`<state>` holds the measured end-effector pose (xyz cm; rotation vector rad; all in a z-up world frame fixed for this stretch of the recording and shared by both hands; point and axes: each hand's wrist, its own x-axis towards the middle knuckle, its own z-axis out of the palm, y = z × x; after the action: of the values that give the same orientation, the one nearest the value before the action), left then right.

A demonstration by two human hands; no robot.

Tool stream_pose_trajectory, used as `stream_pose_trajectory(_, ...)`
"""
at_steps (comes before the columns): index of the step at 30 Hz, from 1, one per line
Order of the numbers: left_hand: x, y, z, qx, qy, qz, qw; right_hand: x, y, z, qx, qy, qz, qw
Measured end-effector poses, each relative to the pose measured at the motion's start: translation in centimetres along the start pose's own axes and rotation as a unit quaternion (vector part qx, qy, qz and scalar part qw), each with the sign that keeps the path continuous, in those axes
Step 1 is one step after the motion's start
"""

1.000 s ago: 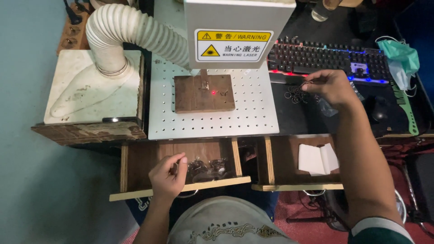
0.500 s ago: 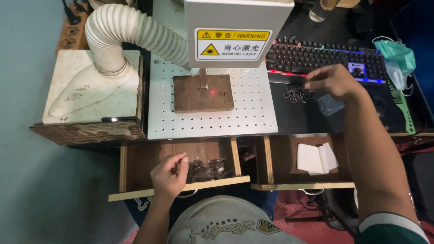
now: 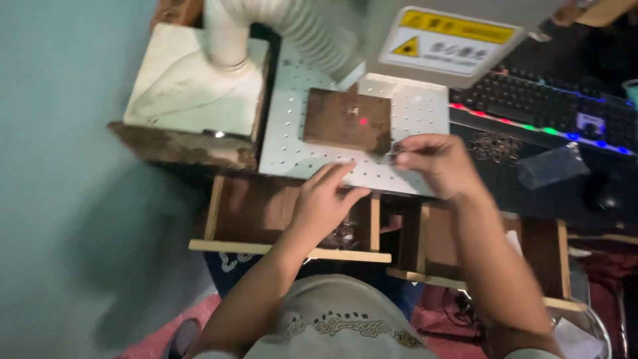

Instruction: Marking metal rings using a laser engraving machine by manually placing each ring on a jig.

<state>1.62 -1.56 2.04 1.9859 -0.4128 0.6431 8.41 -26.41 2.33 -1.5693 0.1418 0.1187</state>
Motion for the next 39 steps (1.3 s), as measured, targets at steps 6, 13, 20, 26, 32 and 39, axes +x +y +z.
stream_pose_trajectory(6,0.8,-3.1,0.6,0.035,-0.036,0.007,0.999,-1.2,3.2,8.8,-0.098,0.024,-0.056,0.993)
stream_pose_trajectory(13,0.2,-6.1,1.2,0.073,-0.059,0.008,0.996,-2.3,1.1,10.1,-0.329,0.085,-0.024,0.94)
stream_pose_trajectory(20,1.0,-6.1,0.5,0.094,-0.095,0.03,0.99,-4.1,1.7,10.2,-0.351,0.128,-0.165,0.913)
stream_pose_trajectory(26,1.4,-6.3,0.1,0.083,-0.112,0.035,0.99,-4.8,2.1,9.5,-0.366,0.132,-0.263,0.883)
stream_pose_trajectory(32,1.4,-6.4,0.0,0.078,-0.098,0.049,0.991,-4.9,2.8,9.6,-0.35,0.162,-0.288,0.877)
stream_pose_trajectory(39,0.7,-6.7,0.7,0.091,-0.042,0.082,0.992,-4.6,3.7,9.1,-0.341,0.201,-0.295,0.869)
